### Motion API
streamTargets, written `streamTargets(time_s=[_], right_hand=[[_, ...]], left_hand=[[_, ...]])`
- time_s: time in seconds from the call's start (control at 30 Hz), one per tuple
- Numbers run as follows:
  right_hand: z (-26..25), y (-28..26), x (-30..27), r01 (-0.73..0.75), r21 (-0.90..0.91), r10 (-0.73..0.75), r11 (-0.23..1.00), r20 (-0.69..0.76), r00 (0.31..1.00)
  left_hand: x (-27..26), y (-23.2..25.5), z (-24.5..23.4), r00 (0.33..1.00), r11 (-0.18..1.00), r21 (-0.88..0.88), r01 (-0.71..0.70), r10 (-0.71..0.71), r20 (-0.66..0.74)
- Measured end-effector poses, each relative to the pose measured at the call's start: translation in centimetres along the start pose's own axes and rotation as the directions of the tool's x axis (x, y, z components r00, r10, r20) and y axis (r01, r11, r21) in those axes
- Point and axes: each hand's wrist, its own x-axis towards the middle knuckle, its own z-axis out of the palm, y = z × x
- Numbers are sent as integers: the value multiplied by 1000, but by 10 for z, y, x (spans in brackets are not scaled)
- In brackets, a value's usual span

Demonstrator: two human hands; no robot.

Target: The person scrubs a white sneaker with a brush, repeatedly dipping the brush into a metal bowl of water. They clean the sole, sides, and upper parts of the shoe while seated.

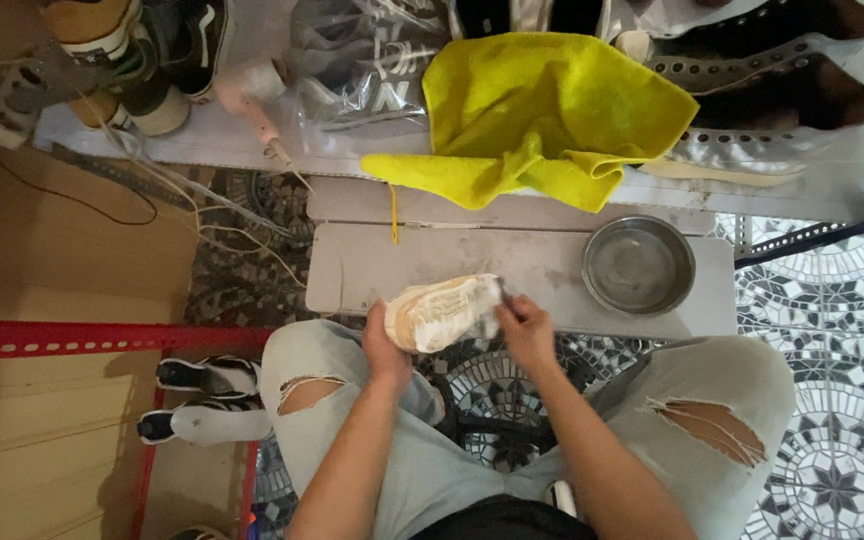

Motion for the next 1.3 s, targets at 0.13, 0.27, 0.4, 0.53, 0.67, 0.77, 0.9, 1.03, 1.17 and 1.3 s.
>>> streamTargets(time_s=[0.13, 0.27, 0.4, 0.53, 0.67, 0.77, 0.9, 1.03, 1.17, 1.3], right_hand=[[-9, 43, 19, -124, -218, 117, 968, -42, 992], [-7, -46, -8, -318, -58, 296, 946, -241, 924], [-11, -95, -26, -274, 88, 287, 958, -368, 884], [-20, -60, -15, -316, 142, 346, 938, -419, 839], [-17, -13, -1, -477, 69, 464, 876, -387, 796], [-12, -19, -5, -470, 46, 454, 881, -358, 816], [-9, -29, -8, -312, 0, 294, 950, -333, 896], [2, -33, -16, -56, -63, 33, 996, -317, 948], [5, -17, -13, -8, 0, 7, 1000, -327, 945], [8, -73, -36, 125, 41, -102, 991, -354, 930]], left_hand=[[3, -10, -16, 999, 995, -99, 34, -35, -12], [-27, 17, 30, 992, 973, -205, 108, -118, -36], [-19, 24, 43, 991, 936, -326, 131, -133, 15], [-26, 32, 55, 992, 922, -367, 125, -126, 23], [-33, 33, 61, 990, 910, -393, 133, -136, 19], [-26, 25, 58, 988, 907, -395, 144, -154, 6], [-24, 14, 51, 986, 926, -342, 159, -167, 6], [-18, -6, 44, 989, 949, -280, 145, -141, 34], [-29, -12, 48, 965, 966, -190, 176, -131, 226], [-34, -30, 52, 933, 947, -241, 213, -124, 338]])
